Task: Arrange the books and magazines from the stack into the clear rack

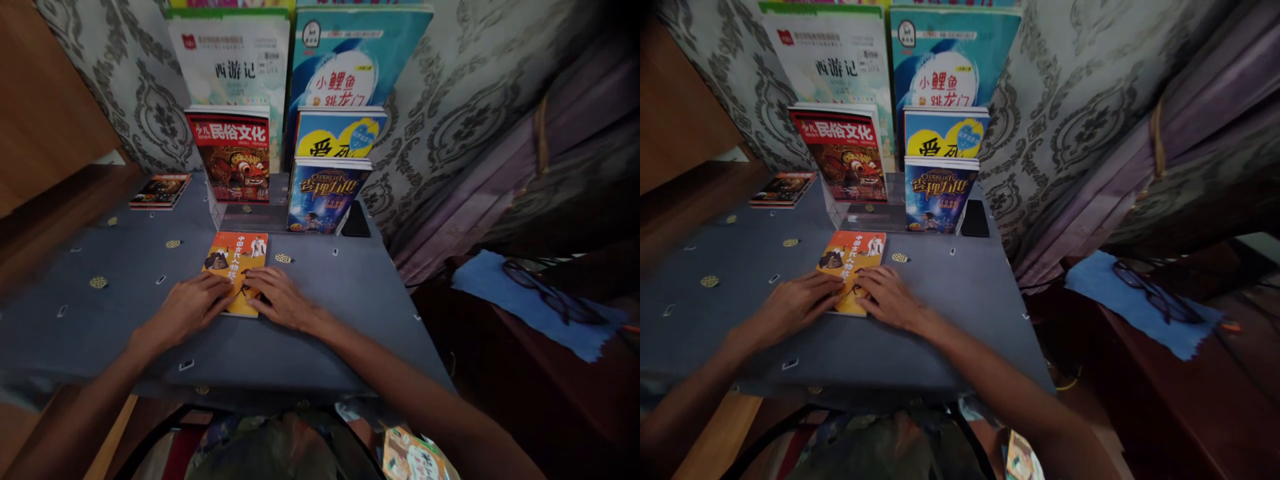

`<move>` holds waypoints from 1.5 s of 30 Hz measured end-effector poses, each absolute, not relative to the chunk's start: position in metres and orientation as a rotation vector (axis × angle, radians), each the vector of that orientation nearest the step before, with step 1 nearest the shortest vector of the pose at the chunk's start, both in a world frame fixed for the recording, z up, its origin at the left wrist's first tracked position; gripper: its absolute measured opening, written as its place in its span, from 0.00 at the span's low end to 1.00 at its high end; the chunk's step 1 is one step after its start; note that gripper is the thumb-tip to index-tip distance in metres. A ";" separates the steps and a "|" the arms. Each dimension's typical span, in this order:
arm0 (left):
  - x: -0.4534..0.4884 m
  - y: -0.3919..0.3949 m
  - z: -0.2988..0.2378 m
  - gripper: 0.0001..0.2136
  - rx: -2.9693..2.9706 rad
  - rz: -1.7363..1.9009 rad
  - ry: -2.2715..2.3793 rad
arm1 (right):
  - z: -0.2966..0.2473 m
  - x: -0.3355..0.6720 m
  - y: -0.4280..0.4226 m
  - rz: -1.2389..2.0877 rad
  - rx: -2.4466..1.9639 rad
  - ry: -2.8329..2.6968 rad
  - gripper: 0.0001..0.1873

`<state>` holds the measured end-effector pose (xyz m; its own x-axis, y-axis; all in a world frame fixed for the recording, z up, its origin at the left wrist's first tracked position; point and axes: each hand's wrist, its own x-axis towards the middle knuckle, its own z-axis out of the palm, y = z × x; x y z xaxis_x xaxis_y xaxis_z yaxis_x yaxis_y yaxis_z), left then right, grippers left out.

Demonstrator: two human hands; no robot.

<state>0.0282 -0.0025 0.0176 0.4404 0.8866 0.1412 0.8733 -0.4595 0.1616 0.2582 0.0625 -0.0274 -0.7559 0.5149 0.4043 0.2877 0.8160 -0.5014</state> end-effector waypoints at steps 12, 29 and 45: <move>0.010 0.061 -0.012 0.26 2.111 0.537 2.011 | -0.020 0.237 0.087 0.638 -1.119 -2.506 0.42; 0.056 0.063 0.018 0.05 0.450 1.398 1.310 | -0.075 0.225 0.097 0.692 -1.137 -2.048 0.32; 0.055 0.055 0.048 0.29 1.207 1.773 1.537 | -0.004 0.234 0.077 0.568 -0.801 -1.656 0.13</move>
<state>0.0548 0.0547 0.0481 -0.4833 0.8240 0.2956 0.1758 -0.2395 0.9549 0.2337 0.0770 -0.0041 -0.1143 0.7585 0.6416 0.2056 0.6499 -0.7317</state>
